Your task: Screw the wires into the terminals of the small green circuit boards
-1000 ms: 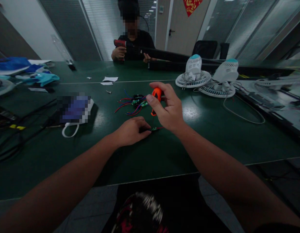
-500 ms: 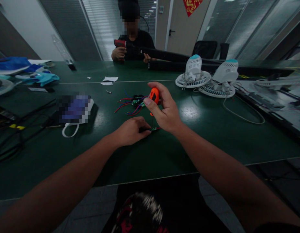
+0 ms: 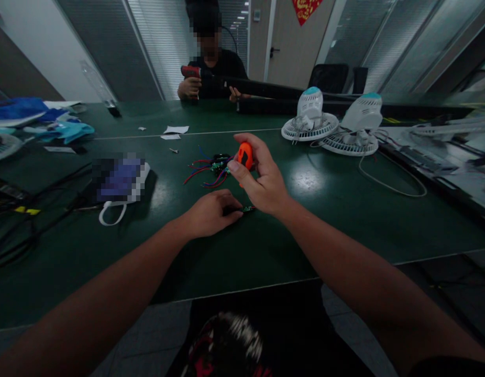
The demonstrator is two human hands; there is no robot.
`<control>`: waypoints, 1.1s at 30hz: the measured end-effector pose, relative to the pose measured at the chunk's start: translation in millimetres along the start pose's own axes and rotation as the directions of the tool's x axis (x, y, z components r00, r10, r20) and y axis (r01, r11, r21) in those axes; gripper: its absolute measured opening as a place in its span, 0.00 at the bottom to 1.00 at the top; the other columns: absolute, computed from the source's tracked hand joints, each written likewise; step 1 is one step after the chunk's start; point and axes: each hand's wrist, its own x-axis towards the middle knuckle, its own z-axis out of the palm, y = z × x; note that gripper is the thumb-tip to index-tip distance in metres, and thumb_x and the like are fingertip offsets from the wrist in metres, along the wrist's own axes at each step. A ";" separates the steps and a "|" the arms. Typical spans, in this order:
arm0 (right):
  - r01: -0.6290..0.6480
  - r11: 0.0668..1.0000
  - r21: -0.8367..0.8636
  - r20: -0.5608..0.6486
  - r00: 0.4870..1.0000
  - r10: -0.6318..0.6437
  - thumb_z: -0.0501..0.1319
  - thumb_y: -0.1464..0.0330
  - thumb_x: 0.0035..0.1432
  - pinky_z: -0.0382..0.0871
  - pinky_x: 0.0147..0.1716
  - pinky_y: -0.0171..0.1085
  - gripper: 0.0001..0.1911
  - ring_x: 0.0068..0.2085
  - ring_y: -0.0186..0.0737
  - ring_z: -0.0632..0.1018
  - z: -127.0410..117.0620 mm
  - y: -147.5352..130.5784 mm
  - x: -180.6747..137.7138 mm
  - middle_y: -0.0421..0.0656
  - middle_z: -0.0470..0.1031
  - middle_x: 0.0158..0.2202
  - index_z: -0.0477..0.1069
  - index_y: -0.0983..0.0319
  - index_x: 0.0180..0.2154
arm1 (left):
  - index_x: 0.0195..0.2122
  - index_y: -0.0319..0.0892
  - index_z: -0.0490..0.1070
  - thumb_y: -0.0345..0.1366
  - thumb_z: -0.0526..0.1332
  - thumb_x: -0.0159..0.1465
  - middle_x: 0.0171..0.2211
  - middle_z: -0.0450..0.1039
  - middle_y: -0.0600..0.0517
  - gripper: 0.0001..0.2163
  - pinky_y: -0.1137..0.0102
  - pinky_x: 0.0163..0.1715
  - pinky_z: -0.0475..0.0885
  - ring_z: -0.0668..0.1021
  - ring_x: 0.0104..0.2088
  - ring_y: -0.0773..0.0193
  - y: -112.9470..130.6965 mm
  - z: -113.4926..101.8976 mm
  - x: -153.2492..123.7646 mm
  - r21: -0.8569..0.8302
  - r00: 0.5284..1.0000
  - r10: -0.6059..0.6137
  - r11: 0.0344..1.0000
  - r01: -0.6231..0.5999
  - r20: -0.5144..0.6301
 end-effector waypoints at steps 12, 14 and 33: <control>0.035 0.999 0.032 0.022 0.999 -0.036 0.57 0.63 0.64 0.71 0.53 0.46 0.23 0.50 0.39 0.74 1.4 -2.5 -0.7 0.44 0.66 0.59 0.57 0.57 0.59 | 0.45 0.42 0.75 0.37 0.61 0.62 0.41 0.76 0.47 0.11 0.62 0.43 0.75 0.79 0.39 0.60 0.3 1.6 -1.2 -0.082 0.999 -0.002 0.997 -0.001 -0.039; 0.029 0.999 0.033 0.026 0.999 -0.030 0.57 0.64 0.64 0.72 0.53 0.46 0.23 0.49 0.39 0.75 2.2 -2.3 -1.5 0.44 0.66 0.59 0.57 0.56 0.59 | 0.45 0.41 0.75 0.37 0.61 0.62 0.41 0.76 0.47 0.11 0.63 0.44 0.75 0.79 0.40 0.59 -0.1 1.3 -1.2 -0.076 0.999 0.008 0.997 -0.011 -0.033; 0.008 0.997 0.080 0.105 0.994 -0.016 0.57 0.71 0.61 0.74 0.47 0.43 0.29 0.39 0.35 0.74 3.5 -2.4 -3.8 0.42 0.70 0.46 0.50 0.55 0.62 | 0.44 0.43 0.74 0.37 0.61 0.62 0.42 0.77 0.48 0.11 0.61 0.46 0.76 0.80 0.41 0.58 0.8 2.5 -1.3 -0.099 0.998 -0.012 0.995 0.006 -0.054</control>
